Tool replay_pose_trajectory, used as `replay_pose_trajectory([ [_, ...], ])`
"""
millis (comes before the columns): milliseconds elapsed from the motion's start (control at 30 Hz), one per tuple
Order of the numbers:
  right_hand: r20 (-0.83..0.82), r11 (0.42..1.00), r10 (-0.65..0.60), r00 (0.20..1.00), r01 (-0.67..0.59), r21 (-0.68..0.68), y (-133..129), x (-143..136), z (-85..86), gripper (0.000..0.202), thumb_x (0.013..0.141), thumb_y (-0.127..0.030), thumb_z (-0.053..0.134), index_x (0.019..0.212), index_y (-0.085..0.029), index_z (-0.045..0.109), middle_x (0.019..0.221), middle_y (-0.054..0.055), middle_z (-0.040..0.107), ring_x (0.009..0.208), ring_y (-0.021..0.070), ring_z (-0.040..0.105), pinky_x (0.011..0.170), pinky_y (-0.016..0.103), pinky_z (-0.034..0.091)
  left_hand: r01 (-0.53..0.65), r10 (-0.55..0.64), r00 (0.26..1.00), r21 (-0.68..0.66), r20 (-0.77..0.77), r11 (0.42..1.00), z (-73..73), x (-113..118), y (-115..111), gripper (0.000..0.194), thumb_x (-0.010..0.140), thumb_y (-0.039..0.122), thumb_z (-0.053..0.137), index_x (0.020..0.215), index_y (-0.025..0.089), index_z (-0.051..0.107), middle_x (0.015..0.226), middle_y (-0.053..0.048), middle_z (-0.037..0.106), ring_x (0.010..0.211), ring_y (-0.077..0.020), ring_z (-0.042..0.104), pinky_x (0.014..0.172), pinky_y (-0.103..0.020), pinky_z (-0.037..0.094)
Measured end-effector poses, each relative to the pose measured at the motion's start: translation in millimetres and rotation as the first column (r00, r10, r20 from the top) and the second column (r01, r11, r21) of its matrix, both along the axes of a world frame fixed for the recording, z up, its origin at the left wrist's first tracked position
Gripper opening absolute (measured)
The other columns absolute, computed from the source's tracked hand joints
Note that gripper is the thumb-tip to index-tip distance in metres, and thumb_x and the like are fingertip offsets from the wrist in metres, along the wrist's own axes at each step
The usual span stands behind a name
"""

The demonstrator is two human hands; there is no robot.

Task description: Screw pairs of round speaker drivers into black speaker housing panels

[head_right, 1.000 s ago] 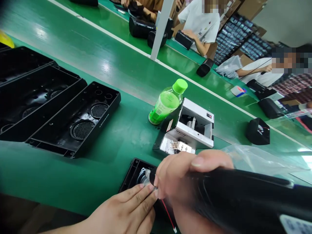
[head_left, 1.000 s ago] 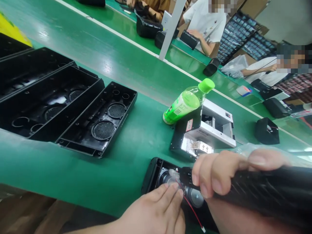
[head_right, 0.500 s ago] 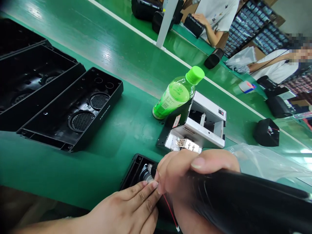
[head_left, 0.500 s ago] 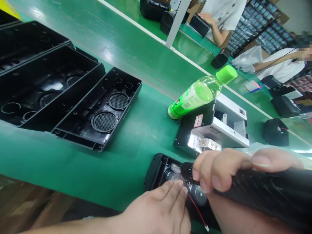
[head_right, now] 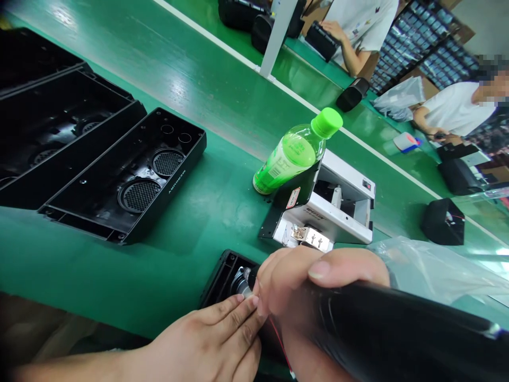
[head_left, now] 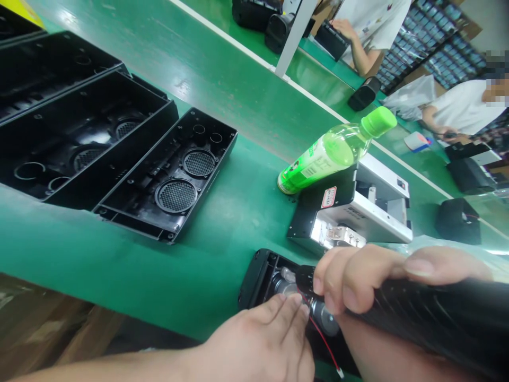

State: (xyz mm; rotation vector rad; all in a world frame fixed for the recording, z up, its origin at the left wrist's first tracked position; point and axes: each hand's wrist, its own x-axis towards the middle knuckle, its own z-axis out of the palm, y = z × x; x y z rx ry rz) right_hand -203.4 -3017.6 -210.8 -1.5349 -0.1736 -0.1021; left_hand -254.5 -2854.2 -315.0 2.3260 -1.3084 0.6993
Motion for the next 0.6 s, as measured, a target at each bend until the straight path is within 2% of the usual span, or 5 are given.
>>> replay_pose_trajectory([
  [133,0.056,0.997,0.067,0.996,-0.068,0.023,6.4,-0.7,2.1,0.019,0.105,-0.05,0.062,0.103,-0.036,0.074,0.068,-0.001,0.07,0.058,0.0227,0.066,0.062,0.044,0.061,-0.036,0.036,0.999,-0.055,0.001,0.998,0.7,0.3,-2.5,0.022,0.105,0.014,0.054,0.104,0.015,0.076,0.115,-0.005,0.086,0.108,-0.0202,0.081,0.102,-0.032,0.062],
  [300,-0.006,0.942,0.301,0.954,-0.298,-0.152,-1.2,0.0,0.7,0.035,0.11,-0.041,0.055,0.086,-0.029,0.078,0.066,0.004,0.073,0.063,0.026,0.072,0.067,0.047,0.063,-0.051,0.05,0.999,-0.138,-0.011,0.989,2.1,3.6,-8.5,0.023,0.102,0.01,0.053,0.096,0.015,0.074,0.1,-0.004,0.086,0.088,-0.0186,0.08,0.097,-0.033,0.064],
  [400,-0.006,0.97,0.241,0.971,-0.241,-0.045,0.9,1.6,0.6,0.023,0.105,-0.039,0.062,0.092,-0.033,0.08,0.069,0.003,0.073,0.062,0.0251,0.07,0.066,0.046,0.063,-0.054,0.053,0.999,-0.133,-0.007,0.99,2.7,4.4,-10.0,0.02,0.101,0.011,0.056,0.095,0.015,0.074,0.097,-0.005,0.086,0.086,-0.0195,0.079,0.096,-0.034,0.064],
  [500,-0.105,0.971,0.237,0.966,-0.24,-0.017,7.2,6.9,0.8,0.027,0.102,-0.043,0.062,0.086,-0.031,0.081,0.066,0.005,0.072,0.065,0.0257,0.069,0.065,0.045,0.061,-0.049,0.049,0.999,-0.076,-0.001,0.996,2.9,3.2,-9.6,0.02,0.103,0.013,0.056,0.102,0.013,0.076,0.104,-0.007,0.086,0.097,-0.0209,0.081,0.1,-0.035,0.063],
  [600,-0.05,0.975,0.218,0.975,-0.215,0.064,13.0,11.7,-2.7,0.026,0.103,-0.04,0.057,0.111,-0.039,0.082,0.068,0.003,0.074,0.064,0.0237,0.069,0.065,0.042,0.06,-0.037,0.037,0.999,-0.035,-0.008,0.999,3.1,1.9,-8.1,0.021,0.103,0.013,0.056,0.109,0.01,0.077,0.111,-0.009,0.086,0.104,-0.0222,0.081,0.102,-0.036,0.062],
])
